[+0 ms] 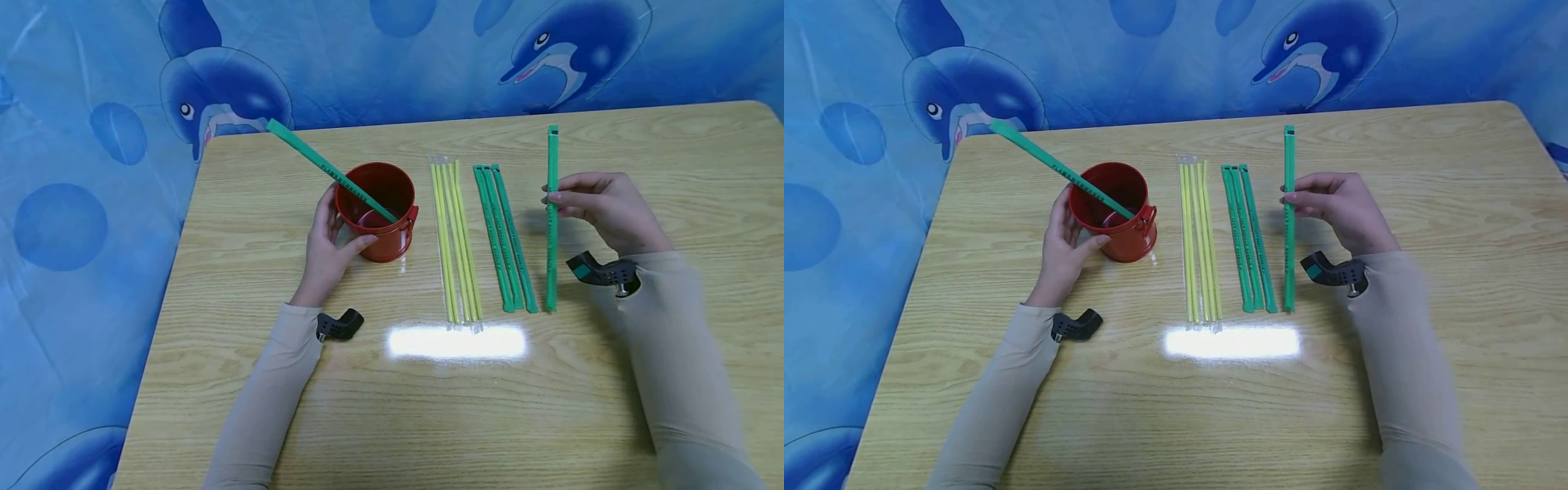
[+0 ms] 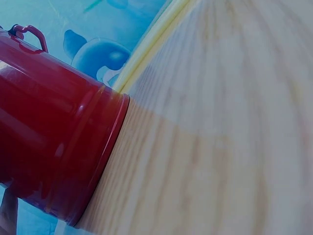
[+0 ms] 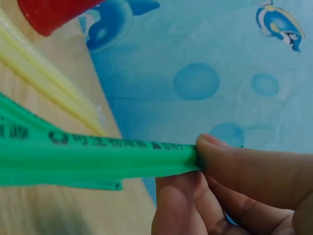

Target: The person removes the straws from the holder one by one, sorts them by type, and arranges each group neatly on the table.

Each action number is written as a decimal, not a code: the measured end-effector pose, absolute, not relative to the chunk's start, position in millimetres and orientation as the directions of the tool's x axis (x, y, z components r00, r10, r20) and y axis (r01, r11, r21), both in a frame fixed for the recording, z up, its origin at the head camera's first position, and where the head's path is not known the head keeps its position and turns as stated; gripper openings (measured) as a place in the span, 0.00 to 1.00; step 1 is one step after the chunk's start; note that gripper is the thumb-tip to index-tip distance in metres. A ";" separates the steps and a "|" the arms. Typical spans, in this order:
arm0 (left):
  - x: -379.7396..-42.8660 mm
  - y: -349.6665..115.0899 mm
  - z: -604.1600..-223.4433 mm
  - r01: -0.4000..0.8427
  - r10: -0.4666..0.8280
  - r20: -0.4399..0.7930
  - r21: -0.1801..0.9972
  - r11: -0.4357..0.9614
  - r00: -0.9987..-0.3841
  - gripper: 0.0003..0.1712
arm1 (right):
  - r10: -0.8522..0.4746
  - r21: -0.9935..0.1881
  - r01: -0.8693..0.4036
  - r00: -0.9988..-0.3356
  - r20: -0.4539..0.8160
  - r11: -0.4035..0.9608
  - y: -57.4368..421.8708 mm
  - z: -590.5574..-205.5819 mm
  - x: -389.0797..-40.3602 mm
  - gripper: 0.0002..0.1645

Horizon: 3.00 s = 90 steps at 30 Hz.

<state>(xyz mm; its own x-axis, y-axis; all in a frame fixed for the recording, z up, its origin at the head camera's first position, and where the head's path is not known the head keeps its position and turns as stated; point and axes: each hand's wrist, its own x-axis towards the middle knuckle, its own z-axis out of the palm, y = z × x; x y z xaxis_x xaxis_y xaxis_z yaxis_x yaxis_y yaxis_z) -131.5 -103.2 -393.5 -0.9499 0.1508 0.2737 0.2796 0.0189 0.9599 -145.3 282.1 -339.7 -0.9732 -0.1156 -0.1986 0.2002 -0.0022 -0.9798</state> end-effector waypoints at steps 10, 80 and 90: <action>-131.1 -103.1 -393.8 0.282 0.150 0.277 0.959 0.012 -0.949 0.54 | -0.072 -0.954 0.284 -0.954 -0.292 0.101 282.2 -365.3 -157.6 0.04; -130.7 -102.2 -395.3 0.281 0.148 0.279 0.960 -0.009 -0.949 0.57 | -0.041 -0.837 0.291 -0.936 -0.349 0.463 269.2 -384.1 -171.3 0.18; -130.5 -102.3 -395.7 0.274 0.144 0.271 0.962 0.002 -0.952 0.57 | -0.013 -0.821 0.282 -0.943 -0.332 0.496 269.6 -383.8 -169.5 0.17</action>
